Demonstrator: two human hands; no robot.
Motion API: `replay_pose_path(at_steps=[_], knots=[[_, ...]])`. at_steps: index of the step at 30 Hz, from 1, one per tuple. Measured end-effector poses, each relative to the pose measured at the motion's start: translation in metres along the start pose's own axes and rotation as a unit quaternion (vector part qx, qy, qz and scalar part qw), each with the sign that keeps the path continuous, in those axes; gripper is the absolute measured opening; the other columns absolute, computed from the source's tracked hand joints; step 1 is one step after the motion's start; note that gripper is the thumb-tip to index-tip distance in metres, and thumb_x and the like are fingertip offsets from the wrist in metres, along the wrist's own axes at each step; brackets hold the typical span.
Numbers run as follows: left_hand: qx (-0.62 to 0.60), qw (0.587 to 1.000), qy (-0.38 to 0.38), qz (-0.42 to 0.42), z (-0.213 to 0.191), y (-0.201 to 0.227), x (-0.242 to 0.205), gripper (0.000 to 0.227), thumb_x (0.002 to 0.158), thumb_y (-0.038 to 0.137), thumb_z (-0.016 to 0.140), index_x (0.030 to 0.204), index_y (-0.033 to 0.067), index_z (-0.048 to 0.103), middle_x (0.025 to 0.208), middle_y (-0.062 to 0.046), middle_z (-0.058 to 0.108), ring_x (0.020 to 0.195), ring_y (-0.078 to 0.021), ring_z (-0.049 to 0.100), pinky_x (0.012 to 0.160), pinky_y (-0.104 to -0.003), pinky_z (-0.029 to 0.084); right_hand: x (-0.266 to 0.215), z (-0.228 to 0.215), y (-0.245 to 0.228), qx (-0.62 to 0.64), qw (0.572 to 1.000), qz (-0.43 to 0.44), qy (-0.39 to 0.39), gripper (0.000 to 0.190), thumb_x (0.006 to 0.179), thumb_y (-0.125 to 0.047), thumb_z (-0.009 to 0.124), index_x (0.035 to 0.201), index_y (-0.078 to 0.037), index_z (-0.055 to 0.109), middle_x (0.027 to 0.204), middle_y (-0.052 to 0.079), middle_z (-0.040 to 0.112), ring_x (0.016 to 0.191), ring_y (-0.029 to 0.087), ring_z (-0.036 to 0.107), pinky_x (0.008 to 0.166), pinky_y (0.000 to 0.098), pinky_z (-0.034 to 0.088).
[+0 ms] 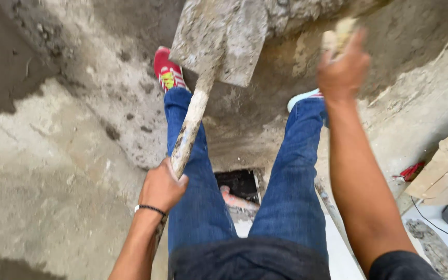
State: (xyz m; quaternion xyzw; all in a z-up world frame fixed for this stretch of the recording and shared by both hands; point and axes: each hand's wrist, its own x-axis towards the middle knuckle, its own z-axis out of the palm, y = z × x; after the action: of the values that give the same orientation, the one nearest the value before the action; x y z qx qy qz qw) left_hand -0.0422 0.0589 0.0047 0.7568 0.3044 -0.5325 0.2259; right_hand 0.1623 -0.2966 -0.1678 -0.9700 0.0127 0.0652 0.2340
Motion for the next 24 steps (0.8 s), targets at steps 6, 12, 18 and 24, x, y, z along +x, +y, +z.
replay_pose_path(at_steps=[6, 12, 18, 24], knots=[[-0.001, 0.999, 0.031, -0.019, -0.023, -0.036, 0.030, 0.041, 0.076, 0.028, 0.074, 0.108, 0.0029, 0.068, 0.094, -0.030, 0.071, 0.095, -0.0467, 0.069, 0.087, -0.052, 0.056, -0.018, 0.127, 0.056, -0.072, 0.943, 0.172, -0.275, 0.043, 0.106, -0.041, 0.062, 0.114, 0.001, 0.064, 0.105, 0.032, 0.068, 0.106, 0.050, 0.064, 0.089, 0.0553, 0.053], [0.044, 0.996, 0.071, -0.028, -0.070, -0.083, 0.083, 0.049, 0.078, 0.035, 0.078, 0.113, 0.0027, 0.068, 0.099, -0.030, 0.071, 0.097, -0.0466, 0.069, 0.087, -0.052, 0.056, -0.066, 0.119, 0.042, 0.043, 0.917, 0.288, -0.273, 0.044, 0.095, -0.045, 0.065, 0.111, -0.004, 0.064, 0.099, 0.023, 0.075, 0.094, 0.040, 0.076, 0.084, 0.0493, 0.058], [0.142, 0.982, 0.092, -0.085, -0.147, -0.114, 0.120, 0.035, 0.081, 0.021, 0.071, 0.112, 0.0052, 0.068, 0.108, -0.026, 0.071, 0.101, -0.0455, 0.068, 0.090, -0.053, 0.055, -0.104, 0.155, 0.100, 0.087, 0.901, 0.245, -0.346, 0.027, 0.095, -0.029, 0.076, 0.099, -0.003, 0.068, 0.086, 0.015, 0.073, 0.070, 0.022, 0.071, 0.060, 0.0394, 0.055], [0.276, 0.954, 0.113, -0.033, -0.221, -0.131, 0.146, 0.029, 0.086, 0.010, 0.061, 0.112, 0.0002, 0.067, 0.102, -0.025, 0.075, 0.095, -0.0419, 0.073, 0.084, -0.052, 0.059, -0.086, 0.137, 0.090, 0.125, 0.859, 0.328, -0.372, 0.030, 0.093, -0.032, 0.080, 0.097, -0.005, 0.067, 0.079, 0.007, 0.067, 0.062, 0.017, 0.061, 0.056, 0.0384, 0.050]])
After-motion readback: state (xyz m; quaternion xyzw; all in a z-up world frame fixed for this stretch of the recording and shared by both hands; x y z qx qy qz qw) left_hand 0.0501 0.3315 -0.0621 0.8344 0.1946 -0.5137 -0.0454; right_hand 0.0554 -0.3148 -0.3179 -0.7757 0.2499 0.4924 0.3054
